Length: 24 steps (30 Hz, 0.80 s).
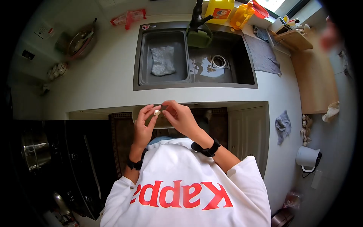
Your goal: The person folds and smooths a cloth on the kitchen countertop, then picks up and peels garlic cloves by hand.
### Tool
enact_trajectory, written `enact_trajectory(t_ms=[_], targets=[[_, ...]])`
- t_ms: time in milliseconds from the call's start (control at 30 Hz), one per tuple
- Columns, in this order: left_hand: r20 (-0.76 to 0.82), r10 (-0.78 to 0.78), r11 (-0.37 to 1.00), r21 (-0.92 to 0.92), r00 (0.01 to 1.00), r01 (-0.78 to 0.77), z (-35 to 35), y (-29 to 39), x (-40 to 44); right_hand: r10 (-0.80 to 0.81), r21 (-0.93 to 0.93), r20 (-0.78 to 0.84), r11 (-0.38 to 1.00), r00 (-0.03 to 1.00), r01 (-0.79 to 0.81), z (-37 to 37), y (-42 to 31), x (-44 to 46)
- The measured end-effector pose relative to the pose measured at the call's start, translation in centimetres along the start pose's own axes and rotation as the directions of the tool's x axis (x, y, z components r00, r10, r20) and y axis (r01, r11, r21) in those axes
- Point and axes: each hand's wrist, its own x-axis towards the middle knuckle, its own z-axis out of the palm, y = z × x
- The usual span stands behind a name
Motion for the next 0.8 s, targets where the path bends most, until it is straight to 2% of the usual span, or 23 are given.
enact_trajectory(t_ms=[33, 133, 267, 367, 467, 667, 800], targets=[[0.004, 0.018, 1.0, -0.02, 1.0, -0.018, -0.2, 0.6, 0.0, 0.007, 0.032, 0.001, 0.999, 1.0, -0.007, -0.2, -1.0, -0.3], [0.05, 0.064, 0.98, 0.183, 0.997, -0.072, -1.0, 1.5, -0.2, -0.193, 0.034, -0.02, 0.981, 0.981, 0.193, 0.2, -1.6, -0.6], [0.069, 0.065, 0.959, 0.272, 0.996, -0.081, -0.9, 1.8, -0.4, -0.251, 0.003, -0.006, 0.968, 0.968, 0.251, 0.8, -1.4, -0.3], [0.064, 0.1, 0.961, 0.251, 0.993, -0.113, -0.7, 1.8, 0.1, -0.249, -0.026, -0.041, 0.968, 0.968, 0.248, 1.1, -1.3, -0.3], [-0.028, 0.046, 0.994, 0.096, 0.999, -0.044, -0.1, 2.0, 0.1, -0.227, -0.033, -0.04, 0.974, 0.973, 0.226, 1.1, -1.3, -0.4], [0.007, 0.126, 0.989, 0.073, 0.992, -0.126, -0.5, 1.1, 0.6, -0.137, 0.135, -0.032, 0.981, 0.99, 0.14, 1.0, -0.9, -0.5], [0.003, 0.05, 0.999, 0.004, 0.999, -0.05, -0.6, 1.2, 0.5, -0.124, 0.194, -0.027, 0.973, 0.992, 0.127, 1.1, -0.6, -0.4]])
